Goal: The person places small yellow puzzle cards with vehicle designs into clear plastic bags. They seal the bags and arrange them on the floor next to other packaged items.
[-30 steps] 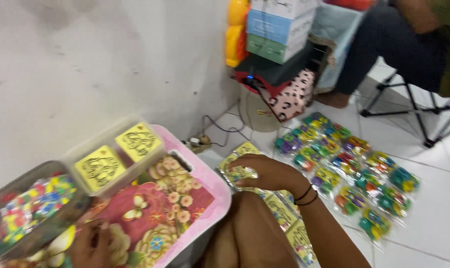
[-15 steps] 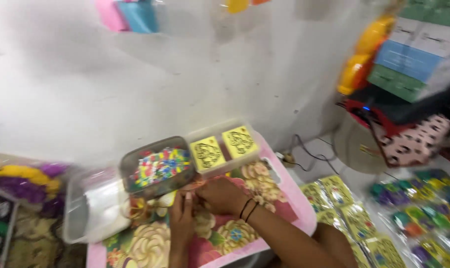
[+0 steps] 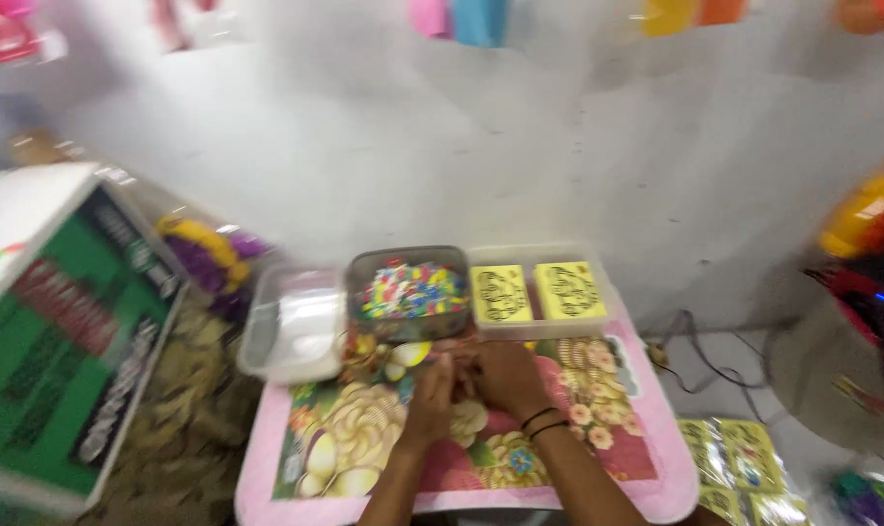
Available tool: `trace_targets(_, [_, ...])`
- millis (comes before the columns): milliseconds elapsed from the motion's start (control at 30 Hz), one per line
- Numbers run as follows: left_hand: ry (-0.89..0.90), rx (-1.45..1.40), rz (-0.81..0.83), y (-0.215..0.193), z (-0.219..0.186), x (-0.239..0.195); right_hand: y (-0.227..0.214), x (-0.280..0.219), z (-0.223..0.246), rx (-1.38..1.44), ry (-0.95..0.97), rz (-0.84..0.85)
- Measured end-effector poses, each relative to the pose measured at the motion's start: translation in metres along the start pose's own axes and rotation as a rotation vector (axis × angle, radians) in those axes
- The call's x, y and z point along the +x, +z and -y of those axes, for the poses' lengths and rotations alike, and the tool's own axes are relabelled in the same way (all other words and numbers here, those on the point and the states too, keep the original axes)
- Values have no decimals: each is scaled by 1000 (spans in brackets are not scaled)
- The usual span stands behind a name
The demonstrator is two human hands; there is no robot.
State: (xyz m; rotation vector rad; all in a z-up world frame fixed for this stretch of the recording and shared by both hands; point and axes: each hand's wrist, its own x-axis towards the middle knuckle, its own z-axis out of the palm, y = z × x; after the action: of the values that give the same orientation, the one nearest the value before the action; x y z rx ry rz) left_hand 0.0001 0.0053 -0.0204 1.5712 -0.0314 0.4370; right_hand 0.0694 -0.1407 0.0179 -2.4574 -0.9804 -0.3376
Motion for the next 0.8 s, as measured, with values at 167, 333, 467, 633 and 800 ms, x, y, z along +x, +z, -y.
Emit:
trace_targets(167, [110,223,143,-16,-110,-7,-19,9,14,-122,243,247])
trace_targets(333, [195,425,24,-70,-100,33,13,8,-16,-184,263,267])
trace_targets(467, [155,430,-172,-118,-117,59,23,8,-27,-227,289,220])
trace_targets(633, [-83,798,-195,-186,-77,88,9,6,-9,-188,299,232])
trace_targets(800, [-291,1211,-24,-211,-47,81,4,10,-3,-217,308,243])
